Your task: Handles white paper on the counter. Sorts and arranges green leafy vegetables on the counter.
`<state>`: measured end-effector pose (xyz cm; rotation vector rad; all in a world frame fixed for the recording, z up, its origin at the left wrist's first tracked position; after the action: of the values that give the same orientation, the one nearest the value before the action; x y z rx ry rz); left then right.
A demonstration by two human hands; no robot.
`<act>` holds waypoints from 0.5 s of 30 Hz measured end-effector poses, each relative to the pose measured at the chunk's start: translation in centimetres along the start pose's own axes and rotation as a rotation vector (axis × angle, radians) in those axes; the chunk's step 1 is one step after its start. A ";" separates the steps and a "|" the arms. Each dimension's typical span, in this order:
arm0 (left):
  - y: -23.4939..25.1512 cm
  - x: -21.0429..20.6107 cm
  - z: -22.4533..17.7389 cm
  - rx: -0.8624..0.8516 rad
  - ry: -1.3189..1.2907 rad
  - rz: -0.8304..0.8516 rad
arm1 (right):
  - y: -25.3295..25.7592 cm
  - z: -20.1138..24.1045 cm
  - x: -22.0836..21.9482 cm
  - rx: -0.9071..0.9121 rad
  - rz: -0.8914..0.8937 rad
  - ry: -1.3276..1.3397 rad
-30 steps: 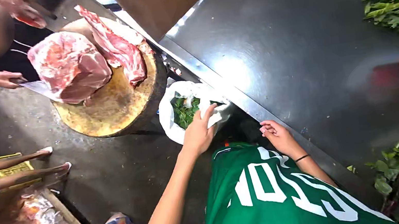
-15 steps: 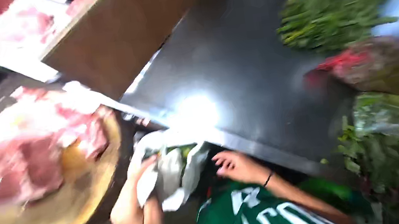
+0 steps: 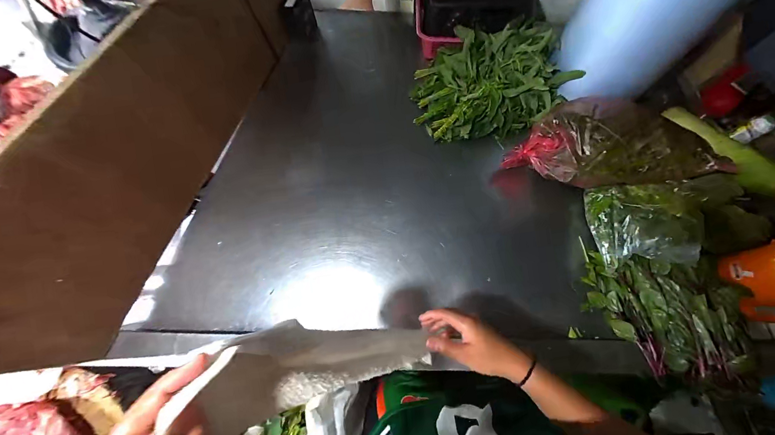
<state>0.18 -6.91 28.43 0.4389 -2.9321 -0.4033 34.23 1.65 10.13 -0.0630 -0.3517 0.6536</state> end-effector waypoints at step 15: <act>22.4 -9.4 18.9 0.395 0.975 0.629 | 19.1 -7.6 18.7 -0.358 -0.609 0.032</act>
<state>-0.43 21.19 15.80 -0.2240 -1.9975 0.3840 39.44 28.48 5.40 -0.2958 -0.4281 -0.0180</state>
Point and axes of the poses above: each hand's wrist, its own y-axis towards the middle knuckle, its own x-axis out of the back of the hand, z = x × y, the point moved 6 cm from there along y, towards the middle knuckle, and after that the axes turned 6 degrees about z, right-handed, at the moved point
